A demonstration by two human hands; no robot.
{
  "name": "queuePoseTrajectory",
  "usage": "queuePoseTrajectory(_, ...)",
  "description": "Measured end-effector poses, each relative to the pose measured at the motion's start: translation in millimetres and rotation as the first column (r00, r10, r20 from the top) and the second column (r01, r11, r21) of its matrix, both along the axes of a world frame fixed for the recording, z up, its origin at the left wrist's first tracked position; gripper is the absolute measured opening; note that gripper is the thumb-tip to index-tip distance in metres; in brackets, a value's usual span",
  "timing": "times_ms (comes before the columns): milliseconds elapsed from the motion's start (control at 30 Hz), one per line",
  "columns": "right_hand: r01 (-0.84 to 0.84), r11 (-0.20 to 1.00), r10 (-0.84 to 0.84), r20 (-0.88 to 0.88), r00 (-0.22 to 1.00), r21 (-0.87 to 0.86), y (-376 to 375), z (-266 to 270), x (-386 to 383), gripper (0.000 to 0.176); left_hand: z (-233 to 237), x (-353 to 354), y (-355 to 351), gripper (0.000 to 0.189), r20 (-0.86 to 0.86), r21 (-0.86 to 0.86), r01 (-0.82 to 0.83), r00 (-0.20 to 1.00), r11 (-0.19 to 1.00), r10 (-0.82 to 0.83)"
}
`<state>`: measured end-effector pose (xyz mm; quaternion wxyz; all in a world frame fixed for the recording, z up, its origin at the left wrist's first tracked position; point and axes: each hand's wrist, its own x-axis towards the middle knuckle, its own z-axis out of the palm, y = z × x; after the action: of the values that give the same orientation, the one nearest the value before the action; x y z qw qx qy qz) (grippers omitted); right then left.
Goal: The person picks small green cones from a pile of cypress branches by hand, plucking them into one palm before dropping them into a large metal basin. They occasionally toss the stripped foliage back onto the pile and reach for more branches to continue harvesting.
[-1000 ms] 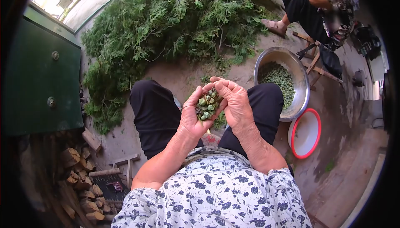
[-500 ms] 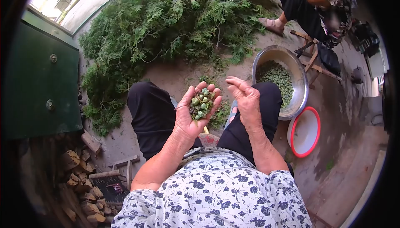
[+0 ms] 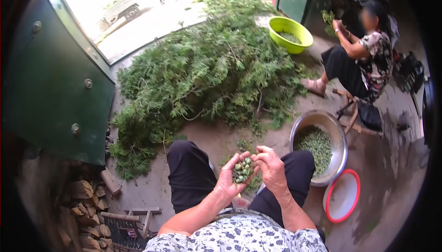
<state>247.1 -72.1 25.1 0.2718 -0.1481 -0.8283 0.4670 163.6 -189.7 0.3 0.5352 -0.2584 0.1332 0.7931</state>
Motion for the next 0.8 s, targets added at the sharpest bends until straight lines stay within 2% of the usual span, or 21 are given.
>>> queuePoseTrajectory(33, 0.028, 0.999, -0.027, -0.033, 0.999, 0.022, 4, 2, 0, 0.009, 3, -1, 0, 0.028, 0.037, 0.036, -0.023, 0.999, 0.999, 0.022)
queuePoseTrajectory(167, 0.153, 0.981, -0.163, -0.077, 0.984, -0.121, 17, 0, 2, 0.007, -1, -5, -1, 0.028, 0.085, 0.102, -0.091, 0.993, 0.991, 0.083)
queuePoseTrajectory(200, 0.173, 0.984, -0.174, -0.03, 0.984, -0.036, 21, -5, 5, 0.013, -2, -6, -1, 0.027, 0.082, 0.095, -0.106, 0.992, 0.99, 0.098)
queuePoseTrajectory(233, 0.161, 0.986, -0.162, -0.043, 0.986, -0.033, 21, -8, 4, 0.013, -1, -7, -2, 0.027, 0.077, 0.088, -0.121, 0.99, 0.989, 0.114)
queuePoseTrajectory(300, 0.271, 0.945, -0.278, 0.018, 0.96, 0.182, 17, -16, 2, 0.02, 3, -8, -2, 0.024, 0.063, 0.046, -0.132, 0.99, 0.99, 0.129)
queuePoseTrajectory(333, 0.27, 0.963, -0.269, 0.018, 0.963, -0.008, 14, -25, 2, 0.021, 2, -8, -2, 0.024, 0.062, 0.051, -0.136, 0.989, 0.989, 0.133)
queuePoseTrajectory(367, 0.261, 0.965, -0.261, 0.007, 0.965, -0.007, 9, -29, 0, 0.021, 1, -8, -3, 0.024, 0.061, 0.055, -0.139, 0.989, 0.989, 0.136)
queuePoseTrajectory(400, 0.194, 0.891, -0.225, -0.027, 0.974, -0.41, 0, -32, -4, 0.019, 1, -7, -3, 0.024, 0.07, 0.068, -0.131, 0.989, 0.989, 0.126)
queuePoseTrajectory(433, 0.084, 0.666, -0.202, -0.07, 0.977, -0.741, -6, -32, -6, 0.018, -1, -7, -3, 0.024, 0.082, 0.087, -0.125, 0.99, 0.988, 0.118)
queuePoseTrajectory(467, 0.099, 0.579, -0.213, -0.033, 0.977, -0.809, -9, -31, -9, 0.018, -2, -6, -3, 0.025, 0.081, 0.098, -0.12, 0.99, 0.988, 0.113)
queuePoseTrajectory(500, 0.088, 0.582, -0.208, -0.043, 0.977, -0.808, -8, -36, -10, 0.018, -3, -6, -4, 0.025, 0.081, 0.105, -0.116, 0.991, 0.988, 0.107)
queuePoseTrajectory(567, 0.101, 0.458, -0.221, -0.004, 0.975, -0.883, -4, -59, -9, 0.017, 0, -8, -8, 0.025, 0.055, 0.101, -0.113, 0.993, 0.988, 0.108)
queuePoseTrajectory(633, 0.128, 0.498, -0.242, 0.005, 0.97, -0.858, 0, -84, -5, 0.015, -1, -13, -10, 0.025, 0.046, 0.058, -0.14, 0.989, 0.988, 0.137)
queuePoseTrajectory(700, 0.238, 0.476, -0.246, 0.132, 0.96, -0.847, -2, -93, 1, 0.014, -9, -15, -15, 0.024, 0.053, 0.078, -0.159, 0.986, 0.984, 0.156)
queuePoseTrajectory(800, 0.23, 0.466, -0.216, 0.142, 0.966, -0.854, -6, -103, 4, 0.014, -19, -15, -15, 0.024, 0.077, 0.052, -0.171, 0.983, 0.984, 0.167)
